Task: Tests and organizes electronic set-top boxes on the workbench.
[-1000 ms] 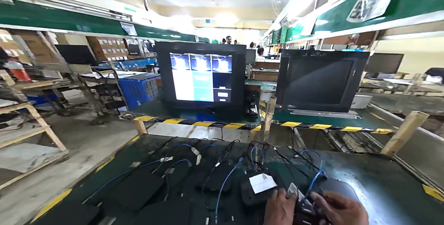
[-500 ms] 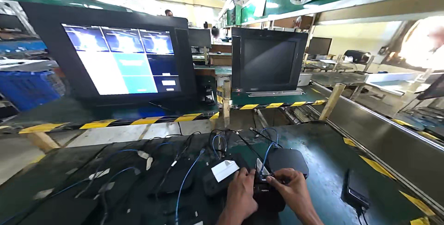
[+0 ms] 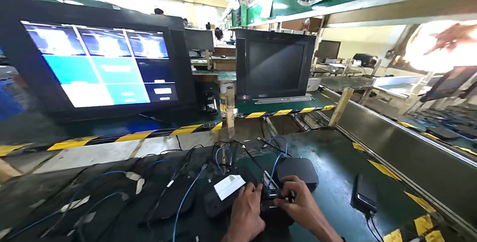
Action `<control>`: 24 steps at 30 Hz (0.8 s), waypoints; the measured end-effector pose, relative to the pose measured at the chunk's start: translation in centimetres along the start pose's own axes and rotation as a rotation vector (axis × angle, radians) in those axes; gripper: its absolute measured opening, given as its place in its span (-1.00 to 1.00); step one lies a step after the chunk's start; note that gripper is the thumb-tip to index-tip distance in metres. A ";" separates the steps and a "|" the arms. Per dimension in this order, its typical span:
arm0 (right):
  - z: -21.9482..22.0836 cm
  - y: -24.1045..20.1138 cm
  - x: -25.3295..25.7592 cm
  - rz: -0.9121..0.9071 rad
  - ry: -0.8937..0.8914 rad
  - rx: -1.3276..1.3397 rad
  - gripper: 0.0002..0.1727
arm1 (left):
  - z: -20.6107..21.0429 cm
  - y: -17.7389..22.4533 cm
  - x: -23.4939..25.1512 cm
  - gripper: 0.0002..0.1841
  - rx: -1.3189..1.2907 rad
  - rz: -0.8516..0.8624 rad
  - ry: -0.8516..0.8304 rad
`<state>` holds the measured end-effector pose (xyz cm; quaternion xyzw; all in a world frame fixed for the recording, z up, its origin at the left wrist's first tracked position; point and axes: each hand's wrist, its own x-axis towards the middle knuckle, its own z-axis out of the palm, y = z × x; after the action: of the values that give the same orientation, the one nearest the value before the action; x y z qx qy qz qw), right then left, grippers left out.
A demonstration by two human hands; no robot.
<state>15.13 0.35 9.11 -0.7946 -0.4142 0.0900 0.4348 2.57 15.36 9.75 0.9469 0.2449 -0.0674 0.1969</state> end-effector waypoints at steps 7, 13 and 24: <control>0.8 0.2 -0.4 -0.065 0.070 0.040 -0.80 | 0.6 -0.2 -0.1 0.15 0.007 0.026 0.080; 0.7 2.2 -3.7 -0.124 0.539 0.200 -0.40 | 0.3 -2.6 -0.5 0.00 -0.474 0.079 0.191; 4.8 -1.8 -6.2 0.333 0.487 1.107 -0.28 | 2.2 -1.8 -2.3 -0.77 -1.299 0.203 0.186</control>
<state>7.71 -0.75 6.24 -0.5031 -0.0658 0.1740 0.8440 -0.36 14.93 7.62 0.6561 0.1615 0.1949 0.7110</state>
